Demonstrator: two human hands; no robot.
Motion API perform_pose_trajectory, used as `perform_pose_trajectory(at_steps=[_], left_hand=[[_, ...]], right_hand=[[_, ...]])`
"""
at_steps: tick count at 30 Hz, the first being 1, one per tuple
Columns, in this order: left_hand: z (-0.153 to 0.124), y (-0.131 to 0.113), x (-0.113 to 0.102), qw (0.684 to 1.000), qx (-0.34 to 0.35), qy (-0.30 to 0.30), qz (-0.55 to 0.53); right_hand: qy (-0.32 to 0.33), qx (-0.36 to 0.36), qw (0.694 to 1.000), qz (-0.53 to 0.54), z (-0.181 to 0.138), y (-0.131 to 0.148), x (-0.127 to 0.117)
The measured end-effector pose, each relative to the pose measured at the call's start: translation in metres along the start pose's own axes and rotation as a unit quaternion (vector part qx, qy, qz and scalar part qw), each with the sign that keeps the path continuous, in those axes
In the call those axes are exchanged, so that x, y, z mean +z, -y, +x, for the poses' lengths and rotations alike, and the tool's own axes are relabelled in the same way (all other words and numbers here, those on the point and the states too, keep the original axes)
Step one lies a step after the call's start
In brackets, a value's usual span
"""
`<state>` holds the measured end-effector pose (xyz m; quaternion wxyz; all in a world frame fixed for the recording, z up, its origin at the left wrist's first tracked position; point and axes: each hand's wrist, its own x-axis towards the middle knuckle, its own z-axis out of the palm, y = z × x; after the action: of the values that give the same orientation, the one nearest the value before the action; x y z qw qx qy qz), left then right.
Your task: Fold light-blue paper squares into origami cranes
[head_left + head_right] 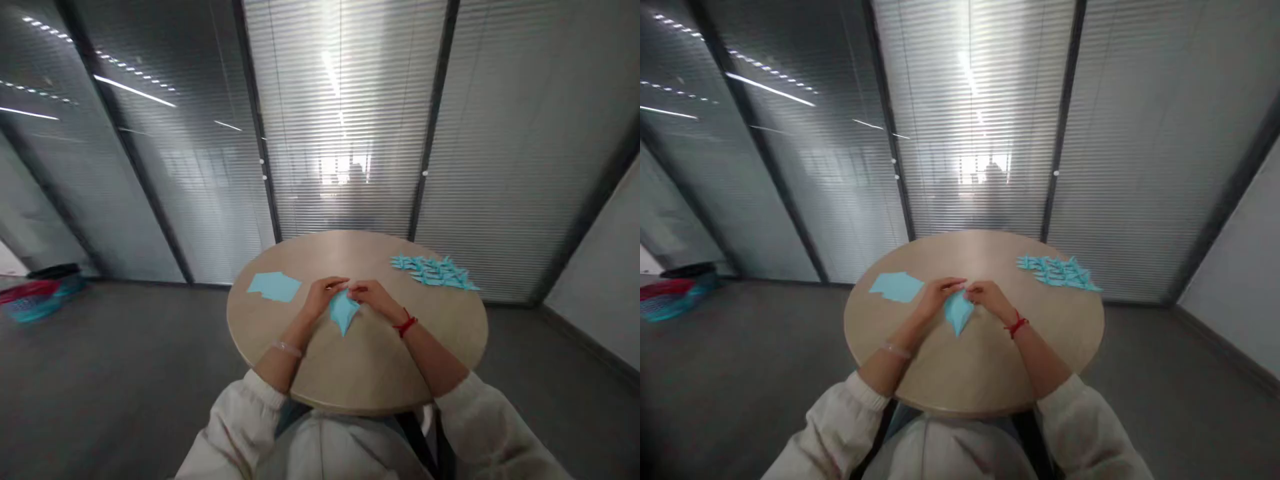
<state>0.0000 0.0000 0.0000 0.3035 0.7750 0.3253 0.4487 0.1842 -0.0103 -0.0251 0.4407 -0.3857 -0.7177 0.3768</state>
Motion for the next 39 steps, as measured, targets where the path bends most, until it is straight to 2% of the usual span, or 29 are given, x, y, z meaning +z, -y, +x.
perform_pose_trajectory(at_steps=[7, 13, 18, 22, 26, 32, 34, 39], left_hand=[[0.0, 0.007, 0.001, 0.999, -0.036, 0.002, 0.009], [0.001, 0.007, 0.002, 0.998, -0.048, 0.002, -0.032], [0.0, 0.002, -0.001, 0.987, -0.098, -0.017, -0.123], [0.0, 0.004, -0.004, 0.953, -0.157, -0.043, -0.256], [0.0, 0.009, -0.005, 0.911, -0.211, 0.004, -0.355], [-0.002, 0.005, -0.004, 0.884, -0.26, 0.033, -0.388], [-0.003, 0.001, -0.003, 0.885, -0.255, 0.029, -0.388], [-0.006, -0.005, 0.0, 0.915, -0.229, 0.081, -0.323]], right_hand=[[0.003, 0.009, 1.0, 0.007, -0.001, 0.002, 0.003], [0.014, 0.005, 1.0, -0.024, -0.001, 0.004, 0.003], [-0.028, -0.011, 0.998, -0.05, 0.0, 0.006, 0.001], [-0.068, -0.025, 0.997, -0.032, 0.002, 0.004, -0.001], [-0.097, -0.031, 0.995, -0.017, 0.003, 0.004, -0.001], [-0.131, -0.037, 0.99, -0.027, 0.002, 0.006, 0.0], [-0.139, -0.038, 0.989, -0.031, 0.001, 0.007, 0.0], [-0.151, -0.024, 0.988, -0.024, 0.001, 0.007, 0.001]])
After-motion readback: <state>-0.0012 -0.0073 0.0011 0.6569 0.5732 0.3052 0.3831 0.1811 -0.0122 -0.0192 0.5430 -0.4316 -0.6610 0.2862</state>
